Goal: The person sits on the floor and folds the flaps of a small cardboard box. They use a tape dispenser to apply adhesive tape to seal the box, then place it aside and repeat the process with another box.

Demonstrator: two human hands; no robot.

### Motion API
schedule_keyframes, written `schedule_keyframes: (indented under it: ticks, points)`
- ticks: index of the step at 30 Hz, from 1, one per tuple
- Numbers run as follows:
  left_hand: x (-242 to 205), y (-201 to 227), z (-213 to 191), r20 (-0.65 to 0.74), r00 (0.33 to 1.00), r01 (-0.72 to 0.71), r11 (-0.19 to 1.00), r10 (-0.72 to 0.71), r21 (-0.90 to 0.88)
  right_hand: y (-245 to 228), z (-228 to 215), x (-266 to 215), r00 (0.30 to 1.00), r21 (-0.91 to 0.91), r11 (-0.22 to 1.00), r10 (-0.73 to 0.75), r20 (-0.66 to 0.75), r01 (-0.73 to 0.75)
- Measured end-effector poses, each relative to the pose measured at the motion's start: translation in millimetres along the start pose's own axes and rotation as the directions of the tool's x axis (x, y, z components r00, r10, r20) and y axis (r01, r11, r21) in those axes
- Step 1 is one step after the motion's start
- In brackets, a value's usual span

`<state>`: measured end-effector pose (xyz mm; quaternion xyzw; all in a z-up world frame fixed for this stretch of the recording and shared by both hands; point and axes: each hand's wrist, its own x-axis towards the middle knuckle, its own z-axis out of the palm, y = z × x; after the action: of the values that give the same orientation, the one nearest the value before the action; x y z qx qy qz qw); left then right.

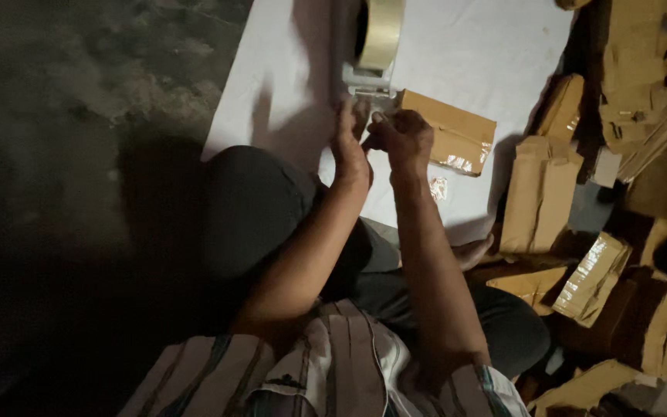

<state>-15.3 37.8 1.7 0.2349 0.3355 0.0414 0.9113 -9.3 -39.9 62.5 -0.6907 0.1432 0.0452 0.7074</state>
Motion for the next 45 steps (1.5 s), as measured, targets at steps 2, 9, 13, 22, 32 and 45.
schedule_keyframes:
  ticks: [2, 9, 13, 22, 32, 45]
  points:
    - [-2, 0, 2, 0.009, 0.993, -0.117, 0.986, 0.117, 0.116, 5, 1, -1, 1.0, 0.004, 1.0, 0.012, -0.008, -0.012]
    - [-6, 4, -2, -0.05, 0.99, -0.105, 0.914, 0.135, 0.393, 39, -3, 5, 0.999, 0.116, 0.993, 0.002, 0.049, -0.007]
    - [-2, 0, -4, -0.021, 0.963, -0.228, 0.855, 0.268, 0.466, 63, -6, 16, 0.998, 0.028, 0.998, 0.061, -0.005, -0.06]
    - [-48, 19, -18, -0.149, 0.983, 0.079, 0.489, 0.107, 0.869, 62, -9, -40, 0.967, -0.15, 0.963, 0.199, -0.161, -0.224]
    - [-106, -53, 46, 0.73, 0.591, -0.798, 0.111, 0.343, 0.593, -25, -157, -71, 0.961, 0.09, 0.977, 0.205, -0.184, -0.191]
    - [-70, -140, 87, 0.606, 0.79, -0.346, 0.748, -0.094, 0.567, -32, -227, -18, 0.975, 0.109, 0.992, 0.084, -0.205, -0.063]
